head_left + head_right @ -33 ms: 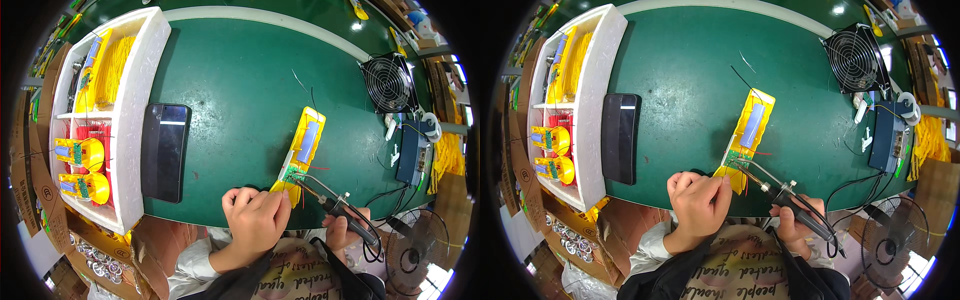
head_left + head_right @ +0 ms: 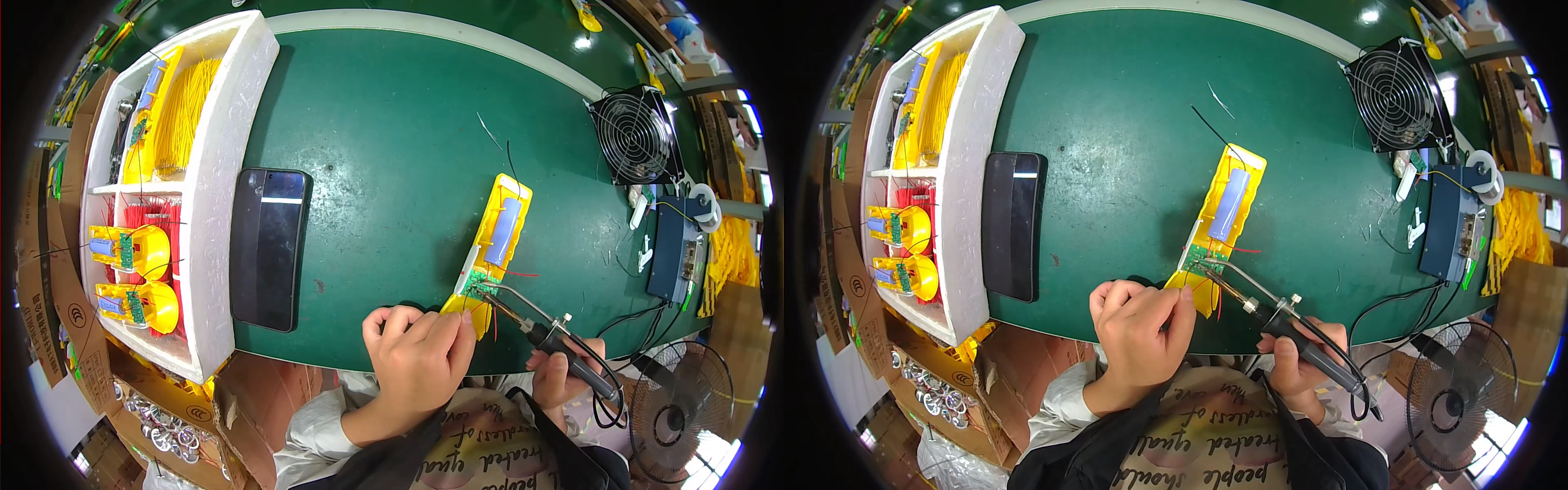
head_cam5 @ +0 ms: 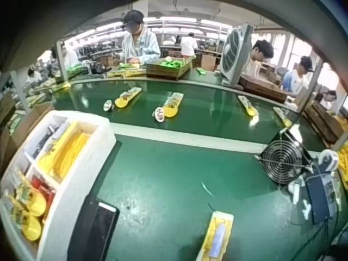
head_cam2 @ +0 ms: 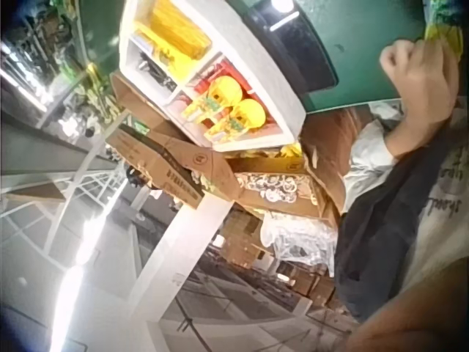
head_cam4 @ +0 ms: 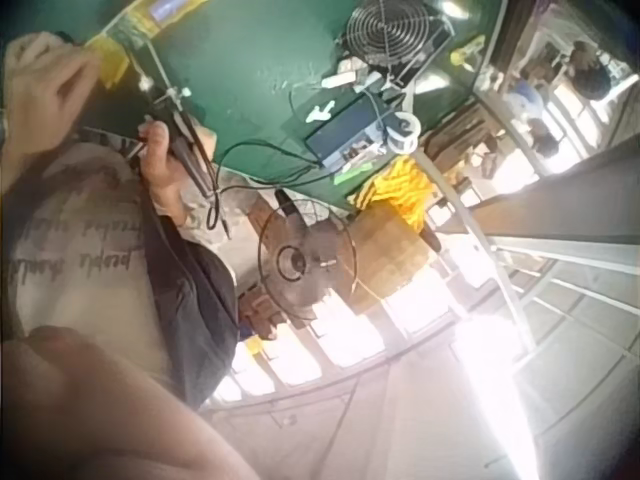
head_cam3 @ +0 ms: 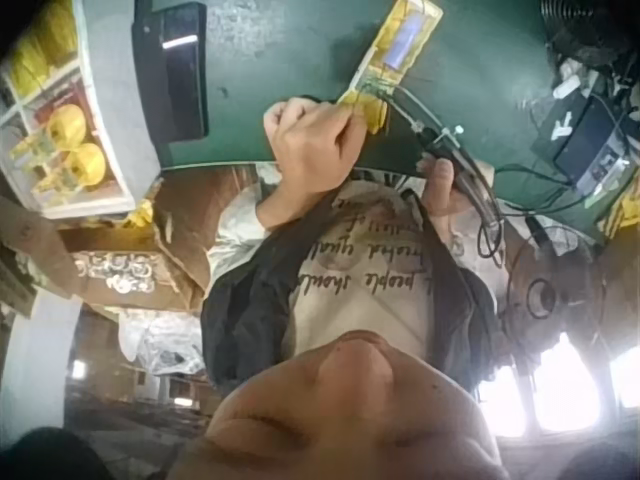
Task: The person solders wires to circuit boards in flashlight casings using a soldering iron and places the casings onto a conveyor belt. They then unpack and separate flashlight reflectors from plastic runners before soldering more flashlight assemblies.
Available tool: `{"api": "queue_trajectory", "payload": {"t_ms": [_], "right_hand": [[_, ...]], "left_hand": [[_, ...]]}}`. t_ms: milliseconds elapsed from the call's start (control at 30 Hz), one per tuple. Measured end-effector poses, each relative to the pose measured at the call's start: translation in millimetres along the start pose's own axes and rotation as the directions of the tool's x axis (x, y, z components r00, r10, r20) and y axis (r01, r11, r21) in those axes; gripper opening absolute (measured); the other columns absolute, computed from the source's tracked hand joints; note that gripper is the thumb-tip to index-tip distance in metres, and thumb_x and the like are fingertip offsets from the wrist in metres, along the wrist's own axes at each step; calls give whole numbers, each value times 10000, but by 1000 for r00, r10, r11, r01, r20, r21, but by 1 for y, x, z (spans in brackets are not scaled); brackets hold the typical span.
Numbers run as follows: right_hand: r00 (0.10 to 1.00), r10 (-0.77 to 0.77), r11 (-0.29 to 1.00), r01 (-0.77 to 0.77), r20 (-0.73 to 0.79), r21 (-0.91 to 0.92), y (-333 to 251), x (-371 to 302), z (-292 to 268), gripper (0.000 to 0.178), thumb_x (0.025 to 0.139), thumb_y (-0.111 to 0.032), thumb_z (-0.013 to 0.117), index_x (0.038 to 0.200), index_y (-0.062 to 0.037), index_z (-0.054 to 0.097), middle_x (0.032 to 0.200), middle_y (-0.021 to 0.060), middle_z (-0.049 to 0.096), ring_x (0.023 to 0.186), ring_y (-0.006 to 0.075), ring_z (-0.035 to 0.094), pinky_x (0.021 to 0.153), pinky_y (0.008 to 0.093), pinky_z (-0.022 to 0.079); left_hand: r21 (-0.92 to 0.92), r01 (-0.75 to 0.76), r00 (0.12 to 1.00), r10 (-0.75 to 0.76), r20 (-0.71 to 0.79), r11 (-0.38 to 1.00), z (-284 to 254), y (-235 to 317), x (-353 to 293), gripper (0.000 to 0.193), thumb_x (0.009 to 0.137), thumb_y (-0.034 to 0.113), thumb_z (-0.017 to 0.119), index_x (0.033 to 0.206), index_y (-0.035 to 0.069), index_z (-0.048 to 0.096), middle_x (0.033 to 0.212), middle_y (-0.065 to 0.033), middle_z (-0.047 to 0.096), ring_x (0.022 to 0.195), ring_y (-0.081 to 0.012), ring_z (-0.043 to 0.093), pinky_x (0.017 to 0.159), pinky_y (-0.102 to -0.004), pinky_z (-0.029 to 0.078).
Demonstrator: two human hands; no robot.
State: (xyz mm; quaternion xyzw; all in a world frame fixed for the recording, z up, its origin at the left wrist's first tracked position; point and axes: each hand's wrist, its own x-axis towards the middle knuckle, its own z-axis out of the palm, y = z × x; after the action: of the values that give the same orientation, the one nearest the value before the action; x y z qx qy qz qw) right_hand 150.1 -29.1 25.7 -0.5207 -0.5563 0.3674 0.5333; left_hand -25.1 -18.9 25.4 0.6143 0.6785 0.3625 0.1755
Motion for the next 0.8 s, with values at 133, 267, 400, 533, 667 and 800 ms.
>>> {"api": "queue_trajectory", "payload": {"t_ms": [133,267,400,533,667,800], "right_hand": [[999,39,999,-40,-28,-6,-1,2,3,324,787,-193,615,902,2,383,602,134,555,428,147,534,423,232,448],[999,31,1000,-31,-20,0,0,3,3,324,789,-203,614,900,0,386,602,138,554,434,146,534,419,230,444],[999,30,999,-30,-13,24,-2,5,4,311,787,-190,620,888,-4,391,584,115,561,460,141,545,443,226,445],[994,-94,989,99,46,-114,2,5,-2,302,784,-173,629,861,-16,382,559,81,569,477,131,551,480,222,447],[995,-84,990,89,56,-107,-1,5,-2,306,781,-167,634,829,-37,362,550,64,576,492,125,553,508,221,447],[994,-81,991,88,72,-99,-1,5,-4,306,784,-164,631,831,-38,356,554,68,578,502,127,554,513,224,447]], "left_hand": [[4,-1,1000,2,-18,1000,2,-1,2,117,696,99,633,596,82,575,486,15,459,541,-162,444,673,-323,303],[9,-1,1000,1,-12,1000,2,-1,2,117,697,98,633,598,79,575,489,13,464,541,-162,445,675,-322,304],[11,-3,1000,4,-11,1000,3,-1,2,116,697,97,633,598,79,575,495,11,471,542,-163,449,674,-321,306],[14,6,1000,-5,-18,1000,3,-1,2,117,694,94,633,595,80,574,499,10,476,545,-164,453,672,-320,308],[12,8,1000,-8,-23,1000,4,-1,2,115,691,92,633,594,79,572,500,12,478,546,-164,454,672,-320,308],[11,8,1000,-8,-16,1000,3,0,2,114,688,92,633,592,80,572,501,13,481,550,-165,455,670,-319,308]]}}
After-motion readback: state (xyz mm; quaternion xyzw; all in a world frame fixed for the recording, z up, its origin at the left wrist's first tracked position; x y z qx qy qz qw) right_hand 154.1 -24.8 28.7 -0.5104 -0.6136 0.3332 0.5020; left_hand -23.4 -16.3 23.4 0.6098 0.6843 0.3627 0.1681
